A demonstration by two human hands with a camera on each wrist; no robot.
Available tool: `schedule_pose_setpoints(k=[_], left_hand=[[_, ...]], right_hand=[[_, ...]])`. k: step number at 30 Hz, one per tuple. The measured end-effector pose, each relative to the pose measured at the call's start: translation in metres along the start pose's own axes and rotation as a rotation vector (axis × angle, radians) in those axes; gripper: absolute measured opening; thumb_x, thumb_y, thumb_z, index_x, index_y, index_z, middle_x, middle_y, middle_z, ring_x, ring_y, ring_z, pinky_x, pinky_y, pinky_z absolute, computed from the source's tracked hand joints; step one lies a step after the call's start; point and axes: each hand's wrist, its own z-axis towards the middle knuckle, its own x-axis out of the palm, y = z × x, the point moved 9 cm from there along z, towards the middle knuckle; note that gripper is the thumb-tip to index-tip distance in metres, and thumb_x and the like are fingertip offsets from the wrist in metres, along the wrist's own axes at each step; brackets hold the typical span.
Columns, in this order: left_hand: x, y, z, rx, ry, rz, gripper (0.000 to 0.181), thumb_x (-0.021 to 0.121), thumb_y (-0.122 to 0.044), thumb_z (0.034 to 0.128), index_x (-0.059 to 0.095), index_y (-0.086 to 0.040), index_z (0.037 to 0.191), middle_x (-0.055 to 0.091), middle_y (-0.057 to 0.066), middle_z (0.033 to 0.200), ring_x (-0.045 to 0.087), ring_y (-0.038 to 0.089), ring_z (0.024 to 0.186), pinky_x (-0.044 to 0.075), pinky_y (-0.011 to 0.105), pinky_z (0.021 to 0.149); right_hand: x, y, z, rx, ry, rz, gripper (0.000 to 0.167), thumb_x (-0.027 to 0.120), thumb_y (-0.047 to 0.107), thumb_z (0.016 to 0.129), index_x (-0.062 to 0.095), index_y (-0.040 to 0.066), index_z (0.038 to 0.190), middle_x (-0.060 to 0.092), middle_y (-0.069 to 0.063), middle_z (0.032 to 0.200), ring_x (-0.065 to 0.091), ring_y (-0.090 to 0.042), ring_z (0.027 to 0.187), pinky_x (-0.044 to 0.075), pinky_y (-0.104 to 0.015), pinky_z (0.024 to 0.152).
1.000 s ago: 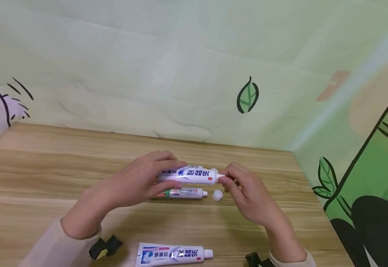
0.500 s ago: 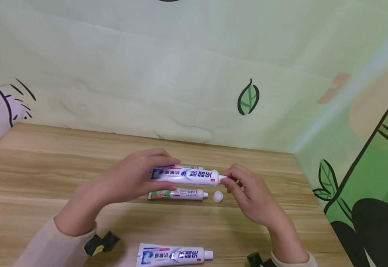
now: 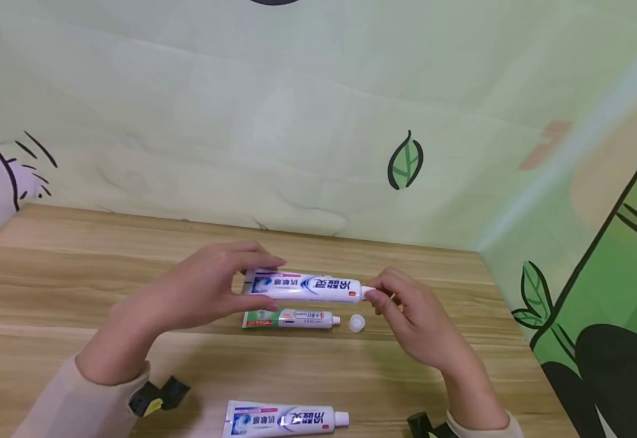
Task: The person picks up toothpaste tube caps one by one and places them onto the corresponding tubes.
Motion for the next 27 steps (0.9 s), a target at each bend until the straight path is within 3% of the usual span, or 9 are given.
schedule_pose_setpoints(k=[10, 18, 27], left_hand=[[-0.001, 0.000, -0.001, 0.003, -0.003, 0.018, 0.056, 0.086, -0.039, 0.0850, 0.071, -0.015, 0.133, 0.071, -0.008, 0.117, 0.062, 0.006, 0.092, 0.055, 0.031, 0.081], [0.007, 0.002, -0.001, -0.005, 0.048, 0.015, 0.050, 0.083, -0.040, 0.0883, 0.072, -0.015, 0.130, 0.070, -0.008, 0.113, 0.061, 0.004, 0.090, 0.056, 0.029, 0.080], [0.016, 0.002, 0.002, -0.013, 0.089, 0.069, 0.042, 0.083, -0.037, 0.0875, 0.076, -0.015, 0.123, 0.068, -0.008, 0.114, 0.062, 0.005, 0.093, 0.056, 0.027, 0.080]], right_hand=[[0.002, -0.001, -0.001, 0.011, 0.017, 0.007, 0.014, 0.062, 0.007, 0.103, 0.067, 0.016, 0.094, 0.054, 0.009, 0.082, 0.052, -0.004, 0.073, 0.050, -0.025, 0.063], [0.006, -0.004, -0.002, 0.039, 0.056, 0.019, 0.012, 0.061, 0.011, 0.104, 0.069, 0.017, 0.096, 0.055, 0.008, 0.083, 0.053, -0.004, 0.073, 0.050, -0.025, 0.063], [0.013, -0.008, -0.003, 0.085, 0.132, 0.044, 0.010, 0.061, 0.015, 0.104, 0.067, 0.019, 0.097, 0.057, 0.007, 0.083, 0.056, -0.006, 0.072, 0.051, -0.025, 0.063]])
